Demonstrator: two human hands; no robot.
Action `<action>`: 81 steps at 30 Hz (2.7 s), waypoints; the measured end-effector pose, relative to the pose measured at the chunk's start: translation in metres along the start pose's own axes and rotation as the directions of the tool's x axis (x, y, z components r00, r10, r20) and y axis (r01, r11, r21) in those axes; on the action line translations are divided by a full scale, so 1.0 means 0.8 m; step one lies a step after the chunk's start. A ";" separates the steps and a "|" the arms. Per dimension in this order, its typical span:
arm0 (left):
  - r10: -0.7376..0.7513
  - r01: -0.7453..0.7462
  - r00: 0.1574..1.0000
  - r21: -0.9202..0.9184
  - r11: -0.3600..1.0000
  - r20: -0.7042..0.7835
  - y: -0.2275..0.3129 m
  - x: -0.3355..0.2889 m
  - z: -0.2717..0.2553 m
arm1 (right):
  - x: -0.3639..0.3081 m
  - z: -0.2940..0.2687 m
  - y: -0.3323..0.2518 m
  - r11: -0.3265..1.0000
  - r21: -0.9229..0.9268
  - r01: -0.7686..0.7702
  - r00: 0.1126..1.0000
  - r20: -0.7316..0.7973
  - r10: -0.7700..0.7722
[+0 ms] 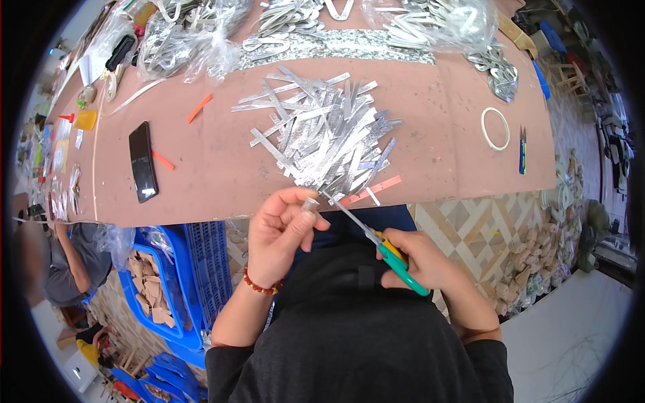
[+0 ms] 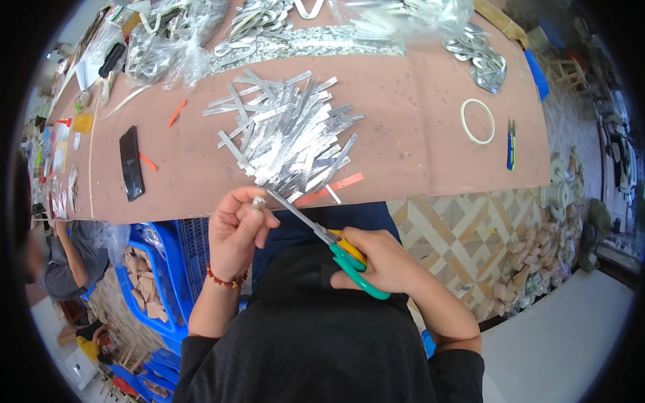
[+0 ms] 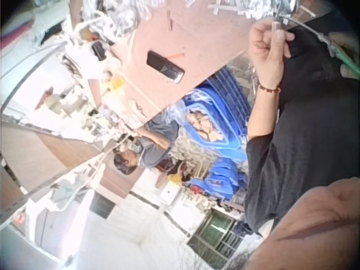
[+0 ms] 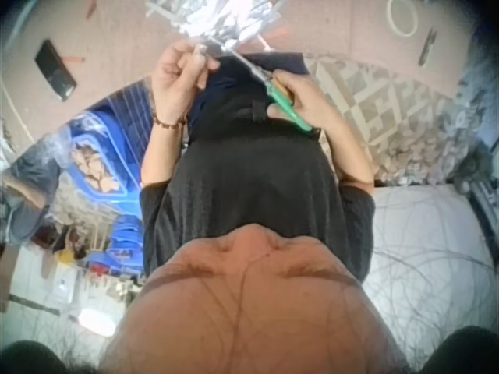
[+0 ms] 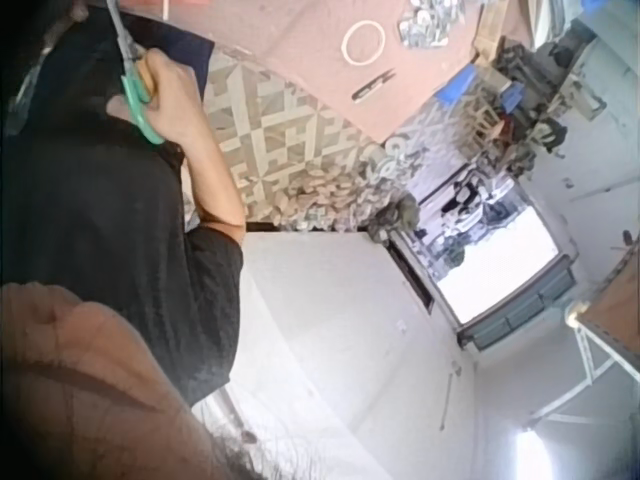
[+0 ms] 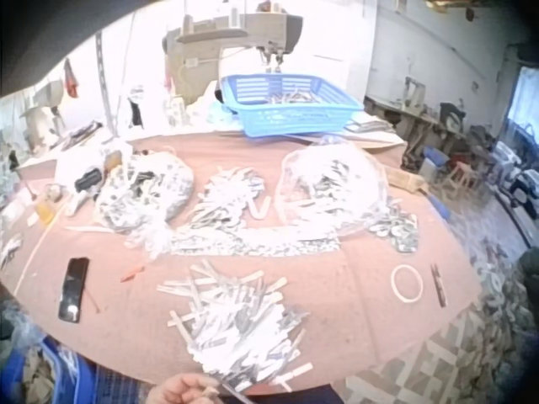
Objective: The recorder uses scissors to cut long silver material strips into shorter pieces at a workbench.
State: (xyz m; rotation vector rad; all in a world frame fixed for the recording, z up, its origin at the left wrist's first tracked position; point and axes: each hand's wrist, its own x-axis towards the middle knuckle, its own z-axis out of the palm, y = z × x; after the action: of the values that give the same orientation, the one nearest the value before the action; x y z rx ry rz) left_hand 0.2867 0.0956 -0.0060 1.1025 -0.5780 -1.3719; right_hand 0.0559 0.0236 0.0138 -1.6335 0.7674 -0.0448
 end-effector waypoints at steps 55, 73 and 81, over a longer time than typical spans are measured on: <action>-0.109 0.035 0.993 0.741 0.670 0.052 -0.010 0.001 0.011 | -0.075 0.017 0.056 0.828 0.494 -0.265 0.906 -0.165 0.389; 0.088 -0.058 0.996 0.774 0.630 0.002 -0.025 -0.002 0.021 | -0.081 0.016 0.057 0.877 0.433 -0.207 0.916 -0.230 0.330; 0.035 -0.037 0.998 -0.043 0.998 -0.058 -0.002 0.018 0.019 | -0.026 -0.005 0.016 0.998 0.056 -0.026 0.995 -0.094 0.031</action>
State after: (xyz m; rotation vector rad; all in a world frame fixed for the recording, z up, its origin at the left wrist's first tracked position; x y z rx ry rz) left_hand 0.2754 0.0784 -0.0048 1.0878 -0.5216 -1.3118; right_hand 0.0321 0.0303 0.0112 -1.5769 0.8548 -0.1224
